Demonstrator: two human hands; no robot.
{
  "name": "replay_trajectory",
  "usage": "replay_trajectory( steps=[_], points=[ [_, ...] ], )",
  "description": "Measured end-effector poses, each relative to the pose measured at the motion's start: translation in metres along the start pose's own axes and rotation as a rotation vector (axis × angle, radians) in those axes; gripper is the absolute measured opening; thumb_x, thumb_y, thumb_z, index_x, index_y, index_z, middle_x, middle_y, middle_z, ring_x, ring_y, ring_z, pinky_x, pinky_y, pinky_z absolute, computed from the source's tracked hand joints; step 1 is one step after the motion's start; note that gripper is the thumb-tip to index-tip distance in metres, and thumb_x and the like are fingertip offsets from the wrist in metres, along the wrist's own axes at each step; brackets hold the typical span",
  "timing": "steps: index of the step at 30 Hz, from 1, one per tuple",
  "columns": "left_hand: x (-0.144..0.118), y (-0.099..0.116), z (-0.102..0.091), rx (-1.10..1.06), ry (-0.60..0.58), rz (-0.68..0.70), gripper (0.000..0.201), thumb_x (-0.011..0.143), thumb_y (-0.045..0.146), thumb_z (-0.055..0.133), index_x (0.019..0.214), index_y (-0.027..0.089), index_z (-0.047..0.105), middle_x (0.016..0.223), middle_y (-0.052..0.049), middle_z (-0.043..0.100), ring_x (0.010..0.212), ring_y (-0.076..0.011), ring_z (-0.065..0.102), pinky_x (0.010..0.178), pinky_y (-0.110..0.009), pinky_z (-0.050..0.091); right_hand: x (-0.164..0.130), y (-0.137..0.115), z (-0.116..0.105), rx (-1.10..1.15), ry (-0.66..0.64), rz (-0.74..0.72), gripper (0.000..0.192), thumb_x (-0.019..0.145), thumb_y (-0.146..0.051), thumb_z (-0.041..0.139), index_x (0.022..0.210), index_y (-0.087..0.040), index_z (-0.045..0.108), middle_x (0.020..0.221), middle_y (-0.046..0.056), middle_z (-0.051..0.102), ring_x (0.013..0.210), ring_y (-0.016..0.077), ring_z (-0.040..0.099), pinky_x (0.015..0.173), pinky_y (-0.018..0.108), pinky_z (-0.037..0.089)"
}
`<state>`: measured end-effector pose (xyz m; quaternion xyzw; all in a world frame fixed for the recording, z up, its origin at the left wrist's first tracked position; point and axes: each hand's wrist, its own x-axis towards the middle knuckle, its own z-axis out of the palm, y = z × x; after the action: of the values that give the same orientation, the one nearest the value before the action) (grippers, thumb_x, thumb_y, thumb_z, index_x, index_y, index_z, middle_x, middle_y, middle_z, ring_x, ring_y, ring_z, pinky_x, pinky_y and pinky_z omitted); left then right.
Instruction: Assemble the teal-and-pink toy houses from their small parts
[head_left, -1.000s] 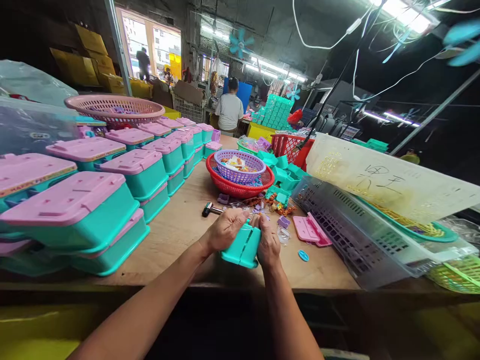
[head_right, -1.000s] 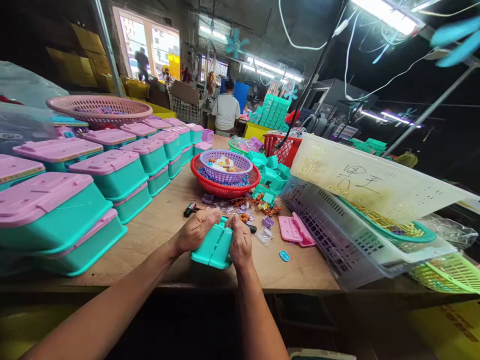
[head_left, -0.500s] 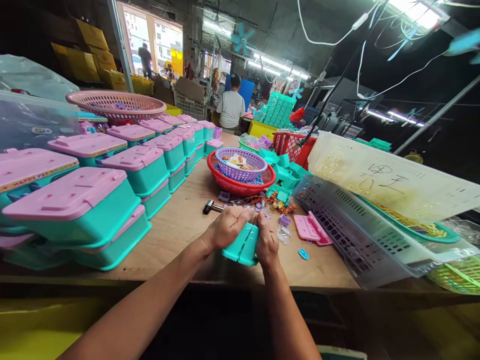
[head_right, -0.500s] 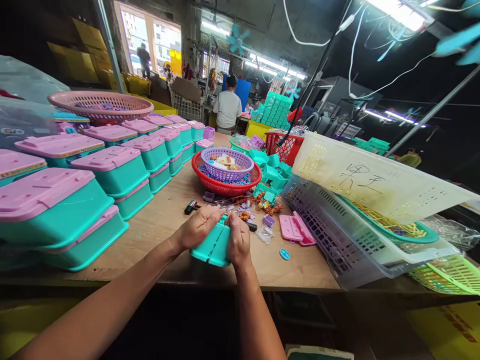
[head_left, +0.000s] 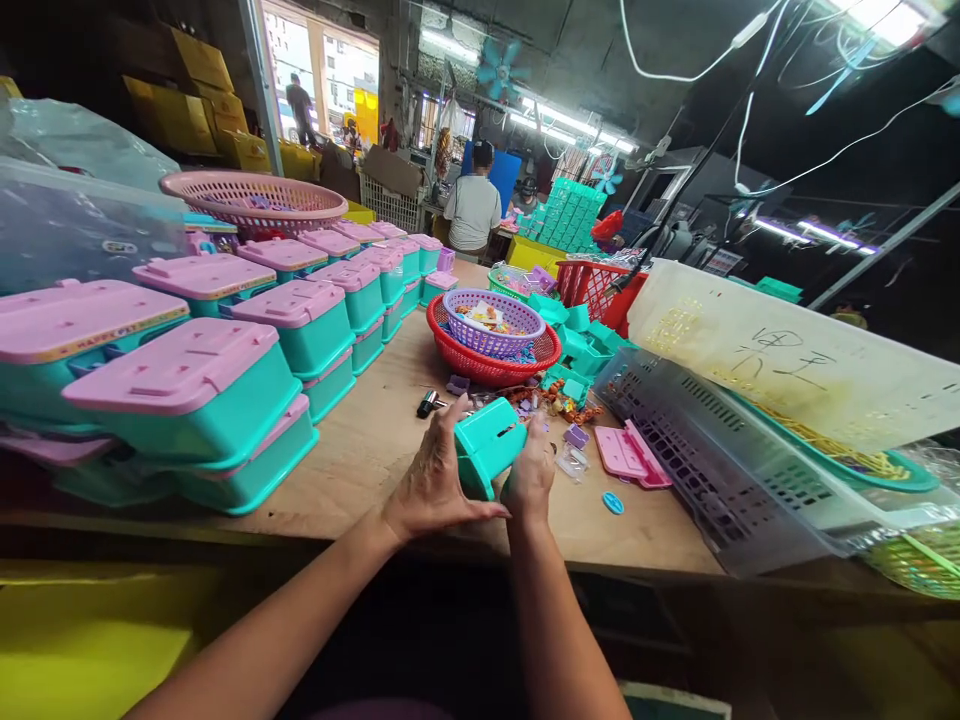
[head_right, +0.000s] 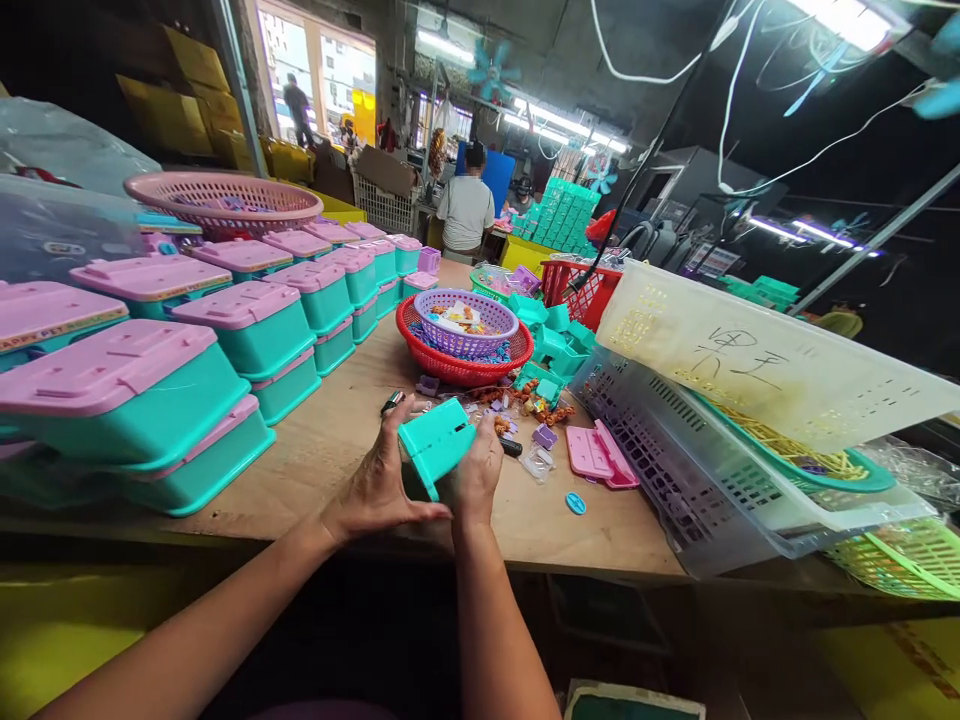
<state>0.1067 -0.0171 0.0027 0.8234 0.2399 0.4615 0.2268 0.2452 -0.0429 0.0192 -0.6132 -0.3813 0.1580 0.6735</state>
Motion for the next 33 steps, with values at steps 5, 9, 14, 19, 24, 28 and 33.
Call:
replay_trajectory(
  steps=[5,9,14,19,24,28,33],
  points=[
    [0.009,0.006,-0.007,-0.076,-0.046,0.042,0.096,0.059,0.031,0.082,0.136,0.020,0.026,0.133,-0.016,0.044,0.126,-0.0332,0.048,0.107,-0.050,0.042,-0.002,-0.026,-0.023,-0.506,-0.252,-0.649,0.050,0.094,-0.057,0.039,0.119,-0.017,0.055,0.121,0.014,0.059,0.120,0.0280,0.050,0.104,0.047,0.037],
    [0.019,0.008,-0.011,-0.167,-0.093,0.061,0.093,0.057,0.024,0.078,0.134,0.018,0.026,0.129,-0.015,0.046,0.122,-0.0322,0.050,0.103,-0.048,0.045,0.010,-0.043,-0.027,-0.782,-0.625,-0.934,0.065,0.091,-0.061,0.039,0.135,-0.013,0.048,0.128,0.015,0.059,0.121,0.0303,0.050,0.111,0.049,0.029],
    [0.028,0.006,-0.007,-0.175,-0.142,-0.040,0.093,0.046,0.021,0.081,0.125,0.019,0.032,0.120,-0.009,0.048,0.112,-0.0303,0.053,0.097,-0.047,0.048,0.020,-0.040,-0.019,-0.840,-0.579,-0.905,0.061,0.094,-0.057,0.033,0.127,-0.010,0.054,0.111,0.016,0.063,0.103,0.0297,0.055,0.093,0.043,0.041],
    [0.035,0.002,-0.005,-0.167,-0.162,-0.067,0.089,0.046,0.019,0.079,0.124,0.019,0.036,0.118,-0.008,0.047,0.110,-0.0294,0.053,0.095,-0.044,0.049,0.026,-0.042,-0.011,-0.831,-0.562,-0.825,0.049,0.095,-0.052,0.038,0.119,-0.015,0.058,0.105,0.014,0.065,0.098,0.0275,0.057,0.087,0.040,0.041],
    [0.027,0.004,-0.008,-0.260,-0.100,-0.186,0.082,0.056,0.026,0.079,0.126,0.019,0.036,0.122,-0.010,0.050,0.113,-0.0288,0.055,0.099,-0.046,0.047,0.034,-0.043,-0.019,-0.476,-0.684,-0.723,0.050,0.093,-0.054,0.048,0.129,-0.019,0.055,0.121,0.012,0.062,0.111,0.0257,0.057,0.097,0.040,0.043],
    [0.024,0.008,-0.017,-0.357,-0.173,-0.283,0.080,0.062,0.031,0.079,0.127,0.020,0.035,0.123,-0.010,0.052,0.110,-0.0265,0.058,0.093,-0.041,0.051,0.032,-0.031,-0.024,-0.228,-0.566,-0.591,0.041,0.096,-0.048,0.043,0.121,-0.020,0.061,0.118,0.010,0.064,0.111,0.0232,0.058,0.097,0.039,0.045],
    [0.049,0.017,-0.041,0.004,-0.406,-0.247,0.068,0.063,0.045,0.078,0.118,0.017,0.051,0.114,-0.010,0.058,0.105,-0.0297,0.058,0.090,-0.045,0.050,0.027,-0.031,-0.017,-0.285,-0.529,-0.610,0.033,0.095,-0.040,0.046,0.098,-0.017,0.069,0.099,0.010,0.064,0.097,0.0215,0.060,0.088,0.037,0.048]
  ],
)
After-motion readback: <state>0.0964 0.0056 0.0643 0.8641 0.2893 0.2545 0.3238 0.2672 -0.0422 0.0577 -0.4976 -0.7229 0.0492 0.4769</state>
